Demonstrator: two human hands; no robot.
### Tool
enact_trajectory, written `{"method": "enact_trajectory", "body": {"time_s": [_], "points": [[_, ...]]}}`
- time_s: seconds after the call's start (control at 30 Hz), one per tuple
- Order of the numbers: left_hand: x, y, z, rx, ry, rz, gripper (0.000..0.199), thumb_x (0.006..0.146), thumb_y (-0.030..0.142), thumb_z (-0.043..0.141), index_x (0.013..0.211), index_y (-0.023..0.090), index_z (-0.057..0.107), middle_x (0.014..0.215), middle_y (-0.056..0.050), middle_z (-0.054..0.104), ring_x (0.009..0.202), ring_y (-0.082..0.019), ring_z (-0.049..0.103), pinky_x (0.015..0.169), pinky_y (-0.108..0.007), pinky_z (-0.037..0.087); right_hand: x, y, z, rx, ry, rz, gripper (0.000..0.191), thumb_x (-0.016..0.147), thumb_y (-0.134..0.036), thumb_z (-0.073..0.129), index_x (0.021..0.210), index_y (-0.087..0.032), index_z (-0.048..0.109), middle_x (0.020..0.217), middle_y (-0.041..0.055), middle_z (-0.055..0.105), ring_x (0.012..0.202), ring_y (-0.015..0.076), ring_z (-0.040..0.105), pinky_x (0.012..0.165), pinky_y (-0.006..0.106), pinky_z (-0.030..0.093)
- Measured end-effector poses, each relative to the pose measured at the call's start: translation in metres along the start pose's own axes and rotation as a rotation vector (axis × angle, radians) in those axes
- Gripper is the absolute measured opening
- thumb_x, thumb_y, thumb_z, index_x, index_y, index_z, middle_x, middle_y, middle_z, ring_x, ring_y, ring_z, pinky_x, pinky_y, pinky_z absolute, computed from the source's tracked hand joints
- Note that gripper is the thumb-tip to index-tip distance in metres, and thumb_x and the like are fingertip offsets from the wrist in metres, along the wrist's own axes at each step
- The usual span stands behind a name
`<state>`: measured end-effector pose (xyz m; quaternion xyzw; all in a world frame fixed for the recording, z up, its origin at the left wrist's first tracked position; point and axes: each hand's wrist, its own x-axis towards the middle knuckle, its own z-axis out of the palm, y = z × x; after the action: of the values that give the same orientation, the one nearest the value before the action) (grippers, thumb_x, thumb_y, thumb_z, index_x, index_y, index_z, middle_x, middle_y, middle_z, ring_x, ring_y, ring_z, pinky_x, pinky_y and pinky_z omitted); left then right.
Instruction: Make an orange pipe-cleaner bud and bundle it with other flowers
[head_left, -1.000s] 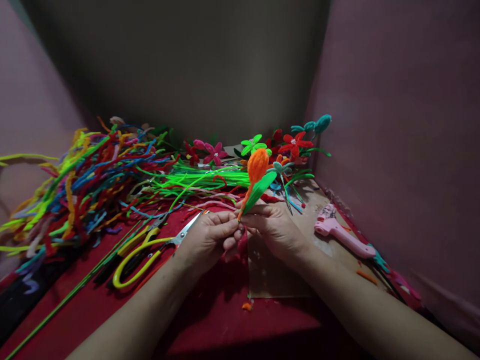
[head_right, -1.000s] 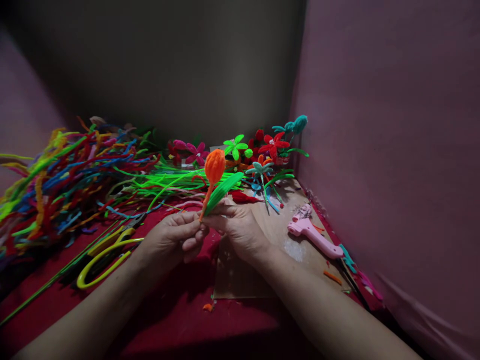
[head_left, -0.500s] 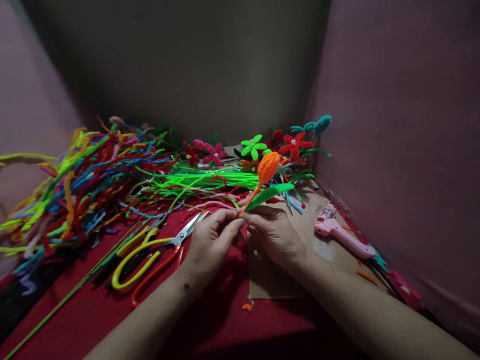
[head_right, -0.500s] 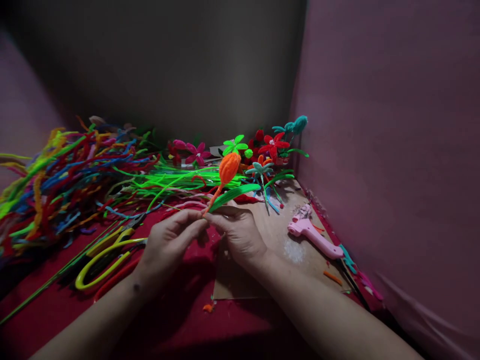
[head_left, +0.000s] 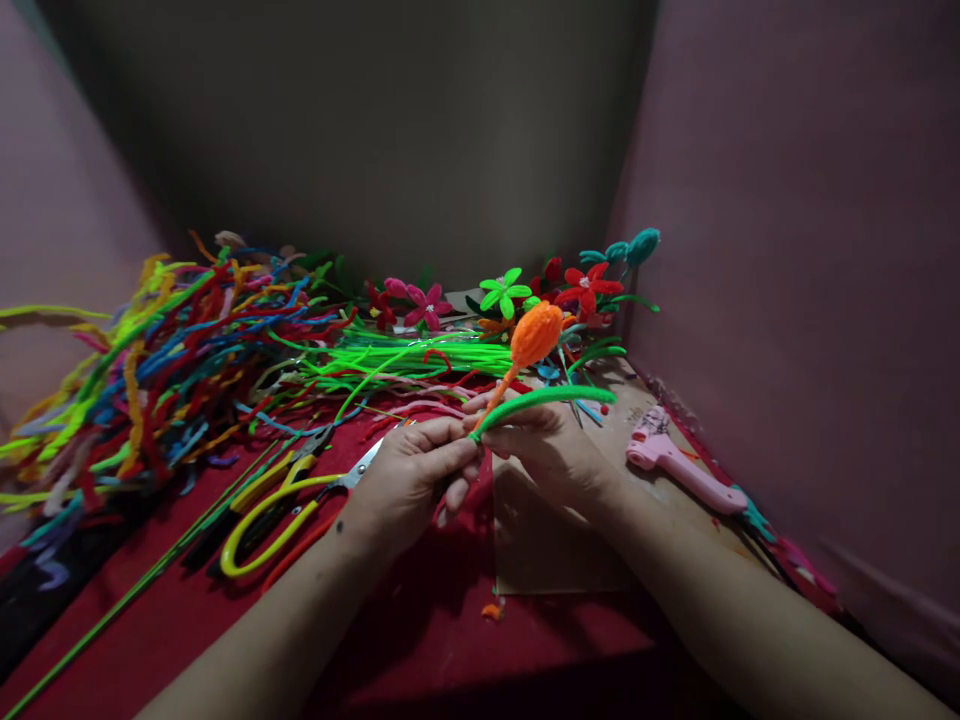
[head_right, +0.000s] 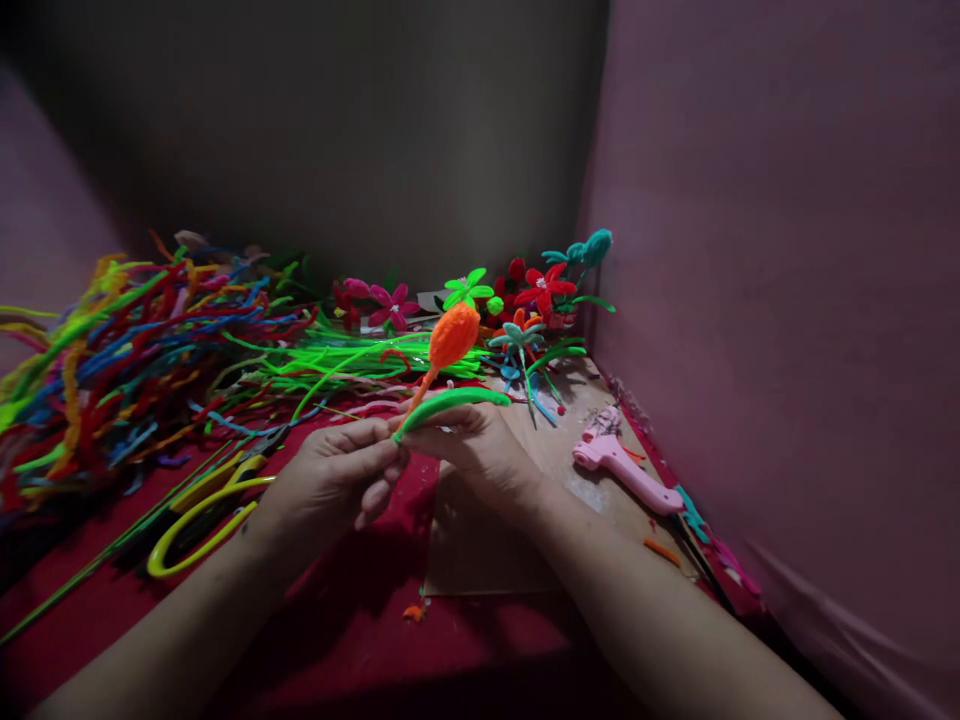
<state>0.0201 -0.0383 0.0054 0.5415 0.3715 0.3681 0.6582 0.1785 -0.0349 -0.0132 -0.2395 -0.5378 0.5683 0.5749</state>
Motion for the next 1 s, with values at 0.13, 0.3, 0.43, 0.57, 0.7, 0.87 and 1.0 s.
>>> {"method": "enact_trajectory", "body": {"time_s": [0.13, 0.3, 0.43, 0.57, 0.7, 0.87, 1.0], "points": [[0.002, -0.004, -0.007, -0.226, -0.213, -0.136, 0.013, 0.073, 0.022, 0.063, 0.067, 0.012, 0.059, 0.048, 0.003, 0.052, 0.027, -0.001, 0.031, 0.026, -0.013, 0.025, 0.002, -0.008, -0.007, 0.002, -0.183, 0.067, 0.016, 0.067, -0.026, 0.072, 0.084, -0.026, 0.072, 0.085, -0.0001, 0.065, 0.084, 0.0165, 0.058, 0.081, 0.035, 0.045], [0.004, -0.004, -0.007, -0.355, -0.385, -0.206, 0.014, 0.069, 0.024, 0.067, 0.070, 0.012, 0.059, 0.050, 0.004, 0.052, 0.026, 0.000, 0.025, 0.024, -0.012, 0.022, -0.002, -0.005, -0.004, 0.032, -0.181, 0.034, 0.013, 0.069, -0.026, 0.071, 0.082, -0.025, 0.073, 0.089, 0.0020, 0.065, 0.085, 0.0172, 0.058, 0.076, 0.033, 0.046], [0.003, -0.003, -0.001, -0.067, -0.197, -0.032, 0.022, 0.080, 0.029, 0.054, 0.066, 0.014, 0.058, 0.044, 0.004, 0.047, 0.030, -0.004, 0.036, 0.033, -0.017, 0.033, -0.003, 0.006, 0.004, 0.121, 0.073, -0.016, 0.010, 0.064, -0.025, 0.075, 0.073, -0.027, 0.073, 0.087, 0.0000, 0.065, 0.078, 0.0148, 0.057, 0.074, 0.032, 0.045], [-0.001, -0.008, 0.008, 0.496, 0.261, 0.405, 0.011, 0.079, 0.021, 0.055, 0.075, 0.016, 0.064, 0.057, 0.002, 0.053, 0.052, -0.007, 0.048, 0.052, -0.018, 0.038, -0.003, 0.012, 0.010, 0.084, 0.232, -0.019, 0.008, 0.061, -0.025, 0.076, 0.068, -0.025, 0.073, 0.075, -0.0006, 0.063, 0.073, 0.0135, 0.053, 0.072, 0.029, 0.043], [-0.001, -0.010, 0.009, 0.434, 0.263, 0.341, 0.013, 0.080, 0.025, 0.054, 0.072, 0.017, 0.060, 0.055, 0.005, 0.045, 0.046, -0.006, 0.039, 0.044, -0.018, 0.030, -0.003, 0.009, 0.014, -0.024, 0.256, 0.007, 0.011, 0.062, -0.029, 0.075, 0.070, -0.023, 0.074, 0.071, 0.0002, 0.063, 0.074, 0.0146, 0.053, 0.076, 0.031, 0.043], [0.000, -0.001, -0.001, -0.089, -0.051, -0.024, 0.015, 0.079, 0.028, 0.058, 0.073, 0.015, 0.054, 0.055, 0.006, 0.046, 0.035, 0.000, 0.028, 0.035, -0.014, 0.018, -0.001, 0.002, 0.004, -0.066, 0.054, -0.053, 0.013, 0.064, -0.028, 0.075, 0.077, -0.027, 0.074, 0.085, 0.0010, 0.063, 0.087, 0.0173, 0.055, 0.084, 0.036, 0.043], [-0.001, 0.001, -0.006, -0.263, -0.237, -0.148, 0.012, 0.077, 0.023, 0.060, 0.072, 0.014, 0.056, 0.051, 0.006, 0.045, 0.032, 0.001, 0.020, 0.032, -0.012, 0.016, 0.001, -0.008, -0.006, -0.277, -0.117, -0.123, 0.014, 0.070, -0.026, 0.071, 0.084, -0.030, 0.073, 0.093, 0.0012, 0.063, 0.093, 0.0184, 0.054, 0.089, 0.039, 0.042]]}}
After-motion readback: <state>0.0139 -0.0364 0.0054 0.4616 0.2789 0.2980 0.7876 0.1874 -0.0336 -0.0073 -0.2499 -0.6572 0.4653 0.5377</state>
